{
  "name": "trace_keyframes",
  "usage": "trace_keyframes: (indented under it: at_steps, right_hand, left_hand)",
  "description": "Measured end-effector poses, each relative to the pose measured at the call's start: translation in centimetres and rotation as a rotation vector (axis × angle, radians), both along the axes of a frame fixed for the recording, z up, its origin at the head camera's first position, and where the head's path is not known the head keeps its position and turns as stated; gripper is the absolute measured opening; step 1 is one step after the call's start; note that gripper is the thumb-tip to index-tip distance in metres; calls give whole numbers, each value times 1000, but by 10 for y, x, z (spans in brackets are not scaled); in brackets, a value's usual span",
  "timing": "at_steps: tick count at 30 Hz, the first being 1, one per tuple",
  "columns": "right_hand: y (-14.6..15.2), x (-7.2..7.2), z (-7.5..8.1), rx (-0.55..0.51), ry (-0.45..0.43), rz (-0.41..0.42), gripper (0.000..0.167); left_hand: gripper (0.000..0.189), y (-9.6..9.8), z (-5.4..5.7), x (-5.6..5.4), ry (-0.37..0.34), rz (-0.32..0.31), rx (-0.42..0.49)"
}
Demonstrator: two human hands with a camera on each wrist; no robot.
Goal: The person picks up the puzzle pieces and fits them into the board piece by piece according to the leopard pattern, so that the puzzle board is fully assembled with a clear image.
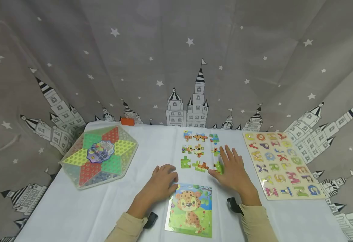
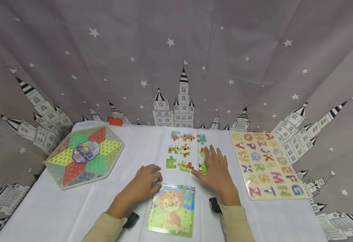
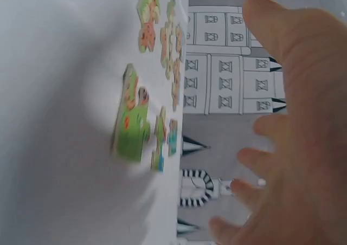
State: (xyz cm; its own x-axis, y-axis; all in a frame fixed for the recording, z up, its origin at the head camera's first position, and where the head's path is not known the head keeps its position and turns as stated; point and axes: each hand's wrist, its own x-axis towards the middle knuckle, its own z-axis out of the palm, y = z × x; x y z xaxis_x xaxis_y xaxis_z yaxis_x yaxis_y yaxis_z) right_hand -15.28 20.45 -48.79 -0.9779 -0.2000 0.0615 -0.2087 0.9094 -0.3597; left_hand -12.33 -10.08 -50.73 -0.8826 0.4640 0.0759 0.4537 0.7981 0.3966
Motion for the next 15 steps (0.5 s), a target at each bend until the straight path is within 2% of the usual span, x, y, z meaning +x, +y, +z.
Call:
trace_keyframes:
  at_steps: [6,9,13,15]
  right_hand:
    - [-10,-37,2,-205,3,77,88]
    - [-16,-59,7,-259,-7,70,77]
    - [-25,-86,10,-286,-44,41,69]
    - [-30,-98,9,-300,-77,32,67]
  left_hand:
    - [10,-1,-8,-4,22,67,30]
    - [9,-3,-14,-6,52,79,68]
    - [17,-9,-21,-10,40,52,119]
    - [31,-14,-22,-13,-8,20,124]
